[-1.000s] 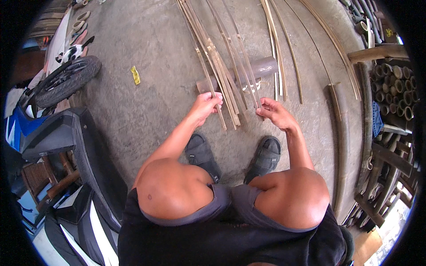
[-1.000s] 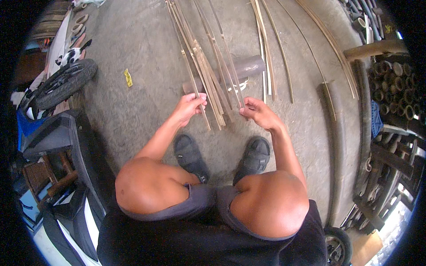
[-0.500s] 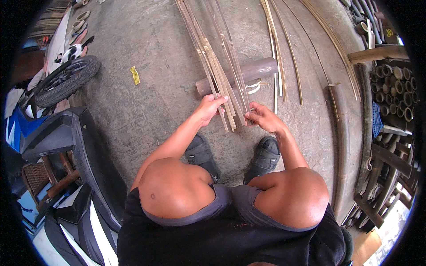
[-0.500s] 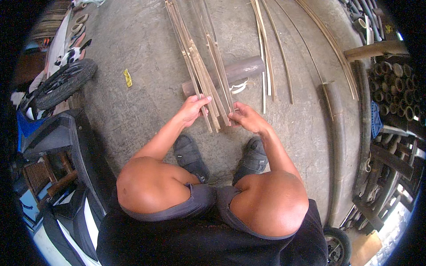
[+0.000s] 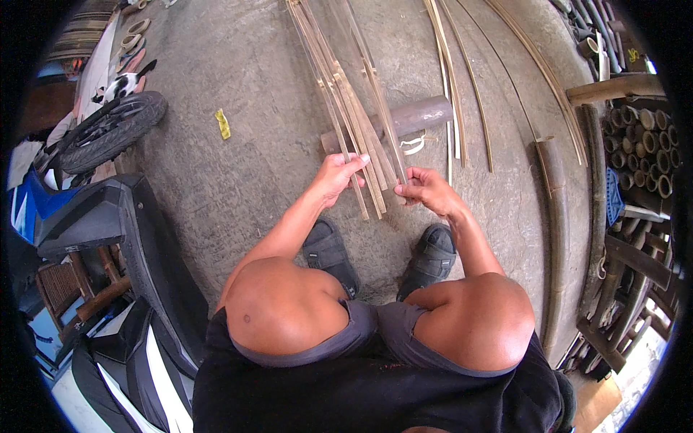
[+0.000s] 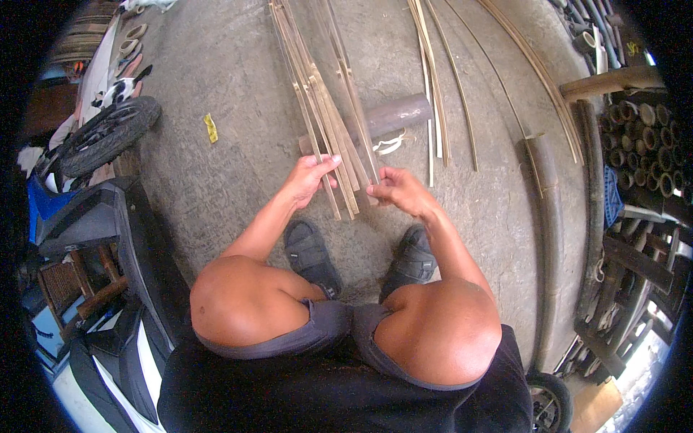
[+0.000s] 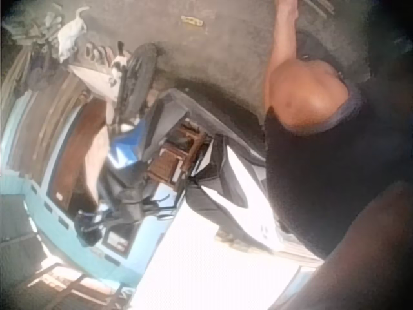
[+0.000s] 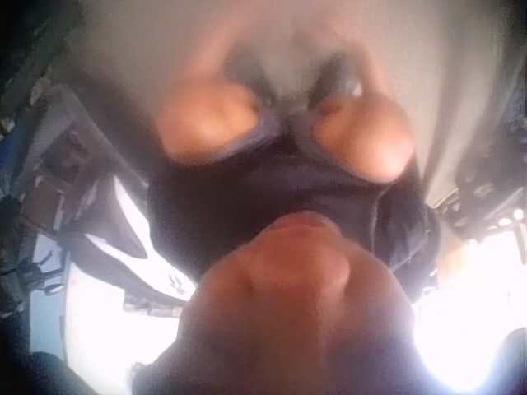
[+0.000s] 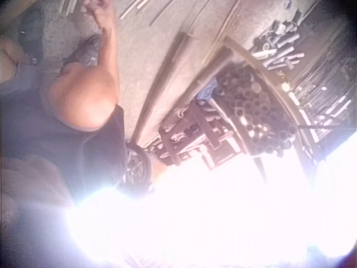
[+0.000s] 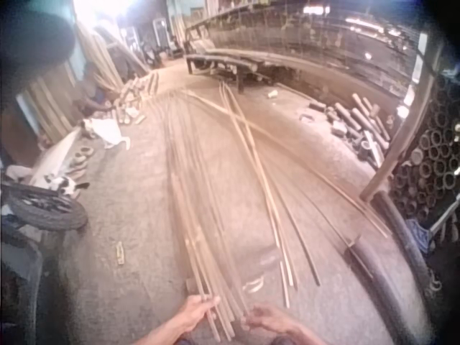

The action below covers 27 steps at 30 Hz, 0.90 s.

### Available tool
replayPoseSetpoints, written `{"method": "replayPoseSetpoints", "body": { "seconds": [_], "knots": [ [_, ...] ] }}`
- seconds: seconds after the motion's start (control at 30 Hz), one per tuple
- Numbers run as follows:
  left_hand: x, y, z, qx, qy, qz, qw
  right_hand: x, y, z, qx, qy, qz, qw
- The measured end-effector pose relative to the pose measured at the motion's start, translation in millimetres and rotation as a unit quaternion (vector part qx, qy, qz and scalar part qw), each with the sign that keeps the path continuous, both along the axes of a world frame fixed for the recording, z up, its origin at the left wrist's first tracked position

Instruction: The person gathers long bamboo strips from a rack, aligns them on the floor, and ties them into bundles using thin strips. The person repeatedly picks up strips, arranges them, and secures them with ties.

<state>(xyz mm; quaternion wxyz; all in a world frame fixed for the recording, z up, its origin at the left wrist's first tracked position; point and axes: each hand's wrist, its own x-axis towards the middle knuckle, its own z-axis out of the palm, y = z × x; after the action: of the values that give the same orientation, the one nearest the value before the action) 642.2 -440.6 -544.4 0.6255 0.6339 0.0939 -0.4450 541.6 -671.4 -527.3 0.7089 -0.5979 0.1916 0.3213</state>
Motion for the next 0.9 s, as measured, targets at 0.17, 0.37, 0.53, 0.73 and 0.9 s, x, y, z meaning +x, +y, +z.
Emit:
{"method": "replayPoseSetpoints", "body": {
  "seconds": [0.17,0.37,0.53,0.73,0.9],
  "knots": [
    [-1.2,8.8,-18.1,0.005,-0.04,0.017,0.999,4.3,-13.0,57.4,0.206,-0.033,-0.131,0.969],
    [13.7,-9.9,16.2,-0.032,0.001,0.064,0.997,-1.5,-16.2,32.1,-0.027,-0.041,-0.068,0.996],
    [12.5,-7.7,29.2,-0.017,-0.021,0.071,0.997,-2.4,2.8,24.5,-0.126,-0.11,-0.047,0.985],
    [14.1,8.4,10.3,0.129,-0.146,0.017,0.981,-14.0,2.1,4.9,-0.015,-0.052,-0.077,0.996],
    [14.4,-3.8,32.6,0.035,-0.095,0.045,0.994,-13.5,6.0,15.1,0.121,0.029,-0.084,0.989]
  ]
}}
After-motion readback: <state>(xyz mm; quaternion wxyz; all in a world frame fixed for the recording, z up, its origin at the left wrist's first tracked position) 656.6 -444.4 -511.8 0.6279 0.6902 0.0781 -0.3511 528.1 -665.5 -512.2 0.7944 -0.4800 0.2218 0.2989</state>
